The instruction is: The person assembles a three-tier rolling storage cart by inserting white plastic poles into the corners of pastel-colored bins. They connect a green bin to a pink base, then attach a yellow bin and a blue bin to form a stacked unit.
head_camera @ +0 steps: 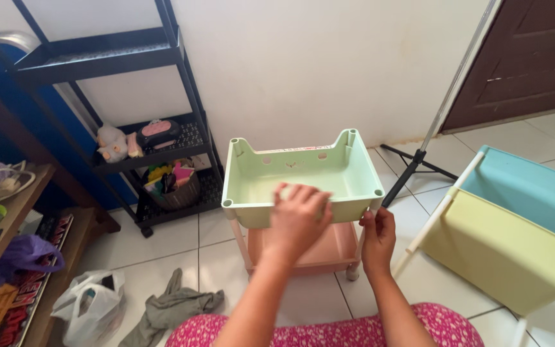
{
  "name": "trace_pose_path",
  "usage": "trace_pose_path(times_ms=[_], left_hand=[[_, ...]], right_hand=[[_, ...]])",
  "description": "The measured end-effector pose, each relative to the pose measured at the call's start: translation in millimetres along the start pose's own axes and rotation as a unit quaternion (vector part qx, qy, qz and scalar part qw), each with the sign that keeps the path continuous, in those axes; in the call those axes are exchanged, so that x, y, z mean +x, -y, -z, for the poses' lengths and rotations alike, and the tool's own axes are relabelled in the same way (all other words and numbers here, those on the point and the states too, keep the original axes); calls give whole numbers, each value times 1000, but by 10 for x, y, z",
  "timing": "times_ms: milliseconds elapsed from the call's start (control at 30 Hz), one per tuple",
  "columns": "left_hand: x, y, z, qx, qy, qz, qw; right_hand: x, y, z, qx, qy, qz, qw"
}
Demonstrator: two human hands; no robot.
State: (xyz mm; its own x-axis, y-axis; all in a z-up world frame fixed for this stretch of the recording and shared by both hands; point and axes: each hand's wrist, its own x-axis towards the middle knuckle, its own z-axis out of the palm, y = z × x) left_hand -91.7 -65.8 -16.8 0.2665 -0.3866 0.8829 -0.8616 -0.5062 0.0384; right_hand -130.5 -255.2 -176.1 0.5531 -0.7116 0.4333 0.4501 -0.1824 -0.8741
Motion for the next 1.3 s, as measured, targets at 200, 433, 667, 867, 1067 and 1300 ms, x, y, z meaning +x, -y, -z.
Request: trace_pose_path(times_ms=[200,433,667,867,1067,1300], left_hand=[[24,-462,-450,-69,18,19,997],[-76,-451,-539,-39,-31,23,999],[-114,-416,-521,-42,-46,11,998],[-143,-429,-529,-43,-54,13,998],[-137,-420,-519,-54,-50,13,997],[-174,-466,-500,-87,-23,9,996]], right_hand=[[-27,162,-65,11,6,8,1000],[-86,290,-215,56,-1,-6,998],[-117,229,-247,19,2,19,1000],[-115,120,-293,-13,-5,54,998],[-60,70,-373,-13,-30,88,996],[-38,10,-281,-46,-47,119,991]])
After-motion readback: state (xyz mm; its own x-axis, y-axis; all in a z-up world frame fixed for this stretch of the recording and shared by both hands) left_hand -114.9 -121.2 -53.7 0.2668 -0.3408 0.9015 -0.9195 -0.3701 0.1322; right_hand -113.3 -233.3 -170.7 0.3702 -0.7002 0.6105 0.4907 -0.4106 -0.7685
